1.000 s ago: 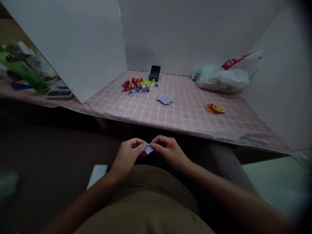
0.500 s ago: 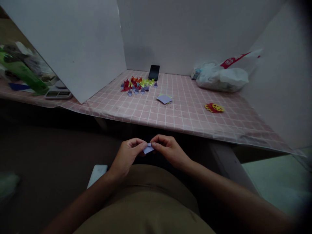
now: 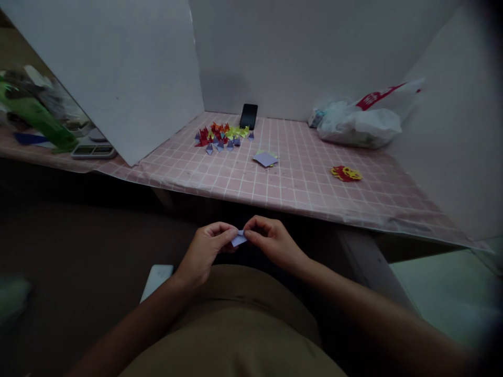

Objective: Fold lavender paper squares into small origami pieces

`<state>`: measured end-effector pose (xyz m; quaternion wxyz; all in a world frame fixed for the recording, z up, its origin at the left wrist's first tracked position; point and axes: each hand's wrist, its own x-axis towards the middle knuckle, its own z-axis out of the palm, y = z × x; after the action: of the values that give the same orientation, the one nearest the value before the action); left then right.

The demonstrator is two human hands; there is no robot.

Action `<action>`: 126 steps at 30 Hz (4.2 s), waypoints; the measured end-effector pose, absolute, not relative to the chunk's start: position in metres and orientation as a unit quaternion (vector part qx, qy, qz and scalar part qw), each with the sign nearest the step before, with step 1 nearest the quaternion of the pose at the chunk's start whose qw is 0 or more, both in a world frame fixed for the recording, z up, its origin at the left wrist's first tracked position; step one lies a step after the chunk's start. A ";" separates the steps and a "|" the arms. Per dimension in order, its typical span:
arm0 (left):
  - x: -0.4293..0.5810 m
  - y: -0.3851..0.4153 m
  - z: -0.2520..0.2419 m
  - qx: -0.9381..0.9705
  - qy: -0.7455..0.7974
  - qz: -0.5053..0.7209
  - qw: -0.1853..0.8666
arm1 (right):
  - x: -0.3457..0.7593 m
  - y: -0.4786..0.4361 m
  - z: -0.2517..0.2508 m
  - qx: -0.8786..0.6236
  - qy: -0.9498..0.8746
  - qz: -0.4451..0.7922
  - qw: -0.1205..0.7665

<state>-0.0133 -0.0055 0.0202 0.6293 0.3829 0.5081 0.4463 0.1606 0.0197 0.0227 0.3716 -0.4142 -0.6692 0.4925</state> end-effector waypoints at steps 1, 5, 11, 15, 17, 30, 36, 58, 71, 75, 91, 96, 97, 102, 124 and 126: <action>-0.013 -0.006 0.021 0.377 0.505 0.444 0.637 | 0.160 0.020 0.022 -0.416 -0.669 0.490 0.374; -0.012 -0.007 0.022 0.366 0.504 0.447 0.642 | 0.160 0.020 0.023 -0.420 -0.664 0.491 0.375; -0.009 -0.007 0.025 0.367 0.515 0.446 0.634 | 0.161 0.020 0.022 -0.406 -0.628 0.551 0.370; -0.009 -0.007 0.027 0.361 0.514 0.450 0.635 | 0.161 0.021 0.021 -0.406 -0.613 0.570 0.367; -0.009 -0.008 0.028 0.361 0.511 0.455 0.634 | 0.161 0.021 0.021 -0.407 -0.616 0.569 0.363; -0.011 -0.007 0.024 0.368 0.496 0.450 0.644 | 0.162 0.021 0.020 -0.392 -0.651 0.523 0.386; -0.011 -0.006 0.023 0.378 0.499 0.435 0.647 | 0.162 0.022 0.019 -0.392 -0.678 0.489 0.385; -0.012 -0.005 0.017 0.342 0.462 0.451 0.683 | 0.171 0.027 0.021 -0.303 -0.818 0.312 0.377; -0.010 -0.004 0.023 0.358 0.497 0.460 0.643 | 0.168 0.026 0.021 -0.312 -0.806 0.319 0.389; -0.010 -0.003 0.022 0.351 0.502 0.464 0.640 | 0.167 0.027 0.020 -0.357 -0.752 0.392 0.391; -0.008 -0.003 0.023 0.376 0.492 0.443 0.649 | 0.165 0.027 0.022 -0.411 -0.677 0.498 0.352; -0.010 -0.005 0.021 0.386 0.489 0.435 0.649 | 0.164 0.026 0.023 -0.413 -0.682 0.492 0.349; -0.010 -0.005 0.021 0.387 0.491 0.433 0.649 | 0.164 0.026 0.022 -0.413 -0.683 0.492 0.349; -0.008 -0.005 0.021 0.383 0.501 0.428 0.647 | 0.164 0.026 0.020 -0.407 -0.683 0.496 0.350; -0.010 -0.005 0.018 0.354 0.497 0.439 0.659 | 0.165 0.027 0.020 -0.411 -0.693 0.478 0.351; -0.012 -0.005 0.017 0.355 0.493 0.446 0.658 | 0.165 0.026 0.021 -0.411 -0.700 0.464 0.355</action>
<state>-0.0118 -0.0046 0.0166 0.6579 0.3547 0.4926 0.4458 0.1652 0.0261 0.0207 0.3549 -0.4110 -0.6999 0.4639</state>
